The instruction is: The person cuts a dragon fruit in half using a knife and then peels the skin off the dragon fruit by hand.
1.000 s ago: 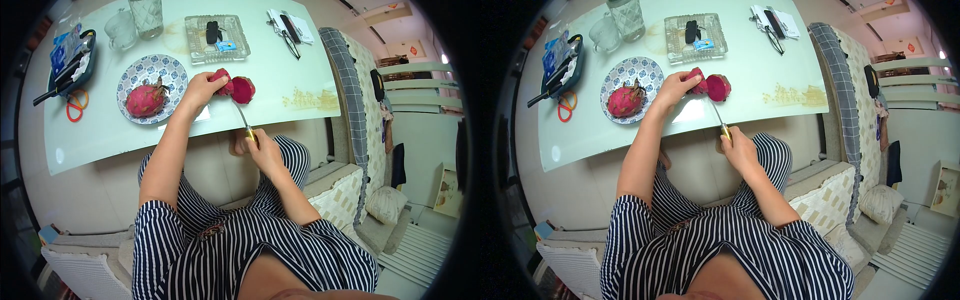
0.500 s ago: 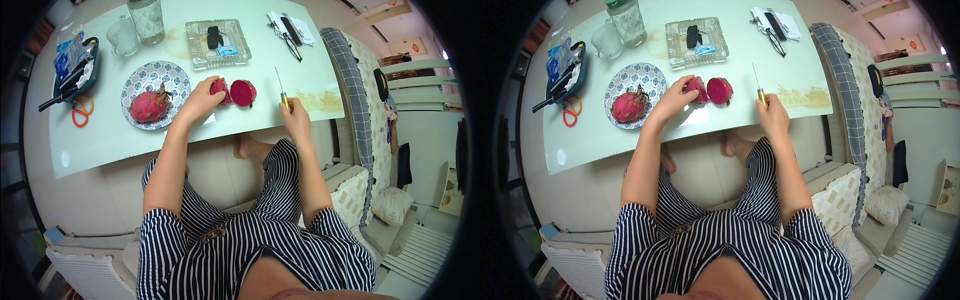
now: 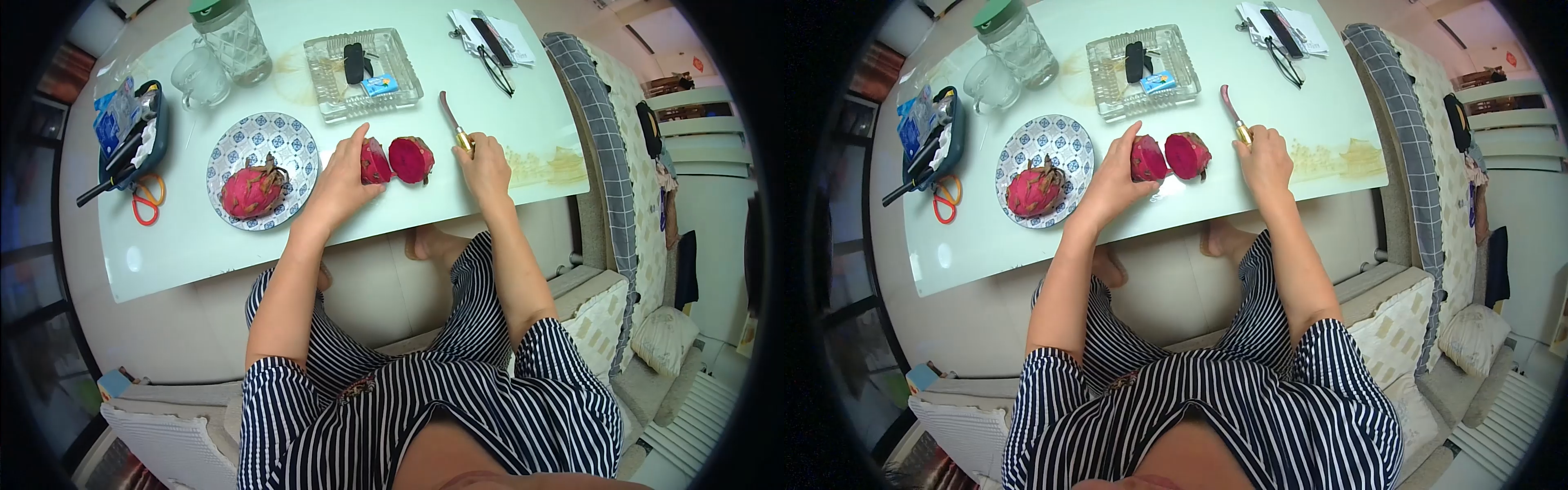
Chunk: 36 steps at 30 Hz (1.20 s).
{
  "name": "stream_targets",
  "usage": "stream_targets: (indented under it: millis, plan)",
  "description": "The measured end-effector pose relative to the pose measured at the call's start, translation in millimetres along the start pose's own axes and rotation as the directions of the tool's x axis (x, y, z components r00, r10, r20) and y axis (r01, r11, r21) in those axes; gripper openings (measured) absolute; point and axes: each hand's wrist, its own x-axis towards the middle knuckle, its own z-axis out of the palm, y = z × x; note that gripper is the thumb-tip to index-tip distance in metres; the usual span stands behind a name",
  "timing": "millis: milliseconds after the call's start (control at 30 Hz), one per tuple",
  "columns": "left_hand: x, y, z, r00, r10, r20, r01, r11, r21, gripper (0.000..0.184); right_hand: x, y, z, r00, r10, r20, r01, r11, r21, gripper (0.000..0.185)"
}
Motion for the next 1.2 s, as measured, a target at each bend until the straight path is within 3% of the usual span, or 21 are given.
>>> stream_targets:
  millis: [133,233,267,333,367,400,433,467,500,533,633,733,833,900,1067,1200]
  plan:
    - [0.6,3.6,-3.4,0.999,-0.021,-0.035,0.02,0.999,-0.027,0.101,0.5,-0.5,-5.7,1.0,0.023,0.017,-0.024,0.997,0.078,0.031]
    - [-5.8,25.4,-21.8,0.986,-0.167,-0.022,0.141,0.888,-0.437,0.102,2.3,2.0,-8.4,0.997,0.043,0.063,-0.049,0.995,0.086,0.029]
    - [-7.4,24.5,-24.0,0.986,-0.164,-0.021,0.14,0.896,-0.421,0.102,3.7,4.2,-9.9,0.997,0.047,0.056,-0.053,0.993,0.104,0.028]
    - [-8.6,19.1,-27.7,0.993,-0.044,-0.112,-0.05,0.7,-0.712,0.1,6.6,5.6,-12.0,0.998,0.054,0.044,-0.059,0.989,0.136,0.028]
    - [-8.7,18.1,-29.2,0.989,-0.051,-0.139,-0.08,0.606,-0.791,0.101,7.9,2.3,-18.8,0.996,0.083,0.018,-0.085,0.961,0.263,0.028]
    - [-8.8,18.2,-31.7,0.989,-0.048,-0.139,-0.08,0.616,-0.784,0.101,7.7,-2.0,-26.2,0.993,0.114,-0.002,-0.105,0.917,0.384,0.028]
    - [-9.0,18.1,-33.5,0.995,-0.056,-0.088,-0.054,0.451,-0.891,0.098,5.5,-9.0,-32.9,0.994,0.106,0.022,-0.099,0.809,0.579,0.029]
    - [-8.3,18.4,-34.2,0.998,-0.055,-0.037,-0.021,0.266,-0.964,0.096,-0.1,-17.9,-41.1,0.994,0.107,0.023,-0.1,0.804,0.586,0.029]
    - [-5.2,17.9,-32.4,0.999,-0.01,-0.037,-0.034,0.232,-0.972,0.087,-7.4,-28.3,-49.2,0.987,-0.013,0.163,-0.121,0.612,0.781,0.029]
    - [-3.3,18.1,-31.7,0.999,-0.013,-0.036,-0.032,0.238,-0.971,0.087,-14.1,-38.6,-53.7,0.951,-0.165,0.261,-0.184,0.376,0.908,0.028]
    - [0.7,20.9,-28.1,0.999,0.017,-0.028,-0.031,0.217,-0.976,0.085,-26.7,-71.6,-56.1,0.919,-0.394,0.033,0.165,0.459,0.873,0.026]
    - [3.5,26.3,-25.3,0.998,0.029,-0.048,-0.052,0.143,-0.988,0.075,-32.3,-85.0,-57.1,0.936,-0.349,0.035,0.132,0.442,0.887,0.026]
    - [6.2,25.7,-22.8,0.998,0.012,-0.061,-0.062,0.169,-0.984,0.073,-32.1,-84.9,-56.6,0.936,-0.351,-0.019,0.183,0.44,0.879,0.026]
    - [8.7,23.0,-21.4,0.998,0.011,-0.059,-0.06,0.258,-0.964,0.072,-31.9,-84.6,-56.4,0.933,-0.359,-0.01,0.172,0.423,0.889,0.026]
    - [14.1,18.3,-16.0,0.995,0.019,-0.102,-0.103,0.297,-0.949,0.069,-34.0,-86.7,-52.6,0.931,-0.364,0.021,0.129,0.382,0.915,0.027]
    - [15.2,20.2,-17.3,0.985,0.003,-0.174,-0.164,0.348,-0.923,0.064,-33.9,-89.2,-52.5,0.935,-0.353,0.044,0.128,0.45,0.884,0.027]
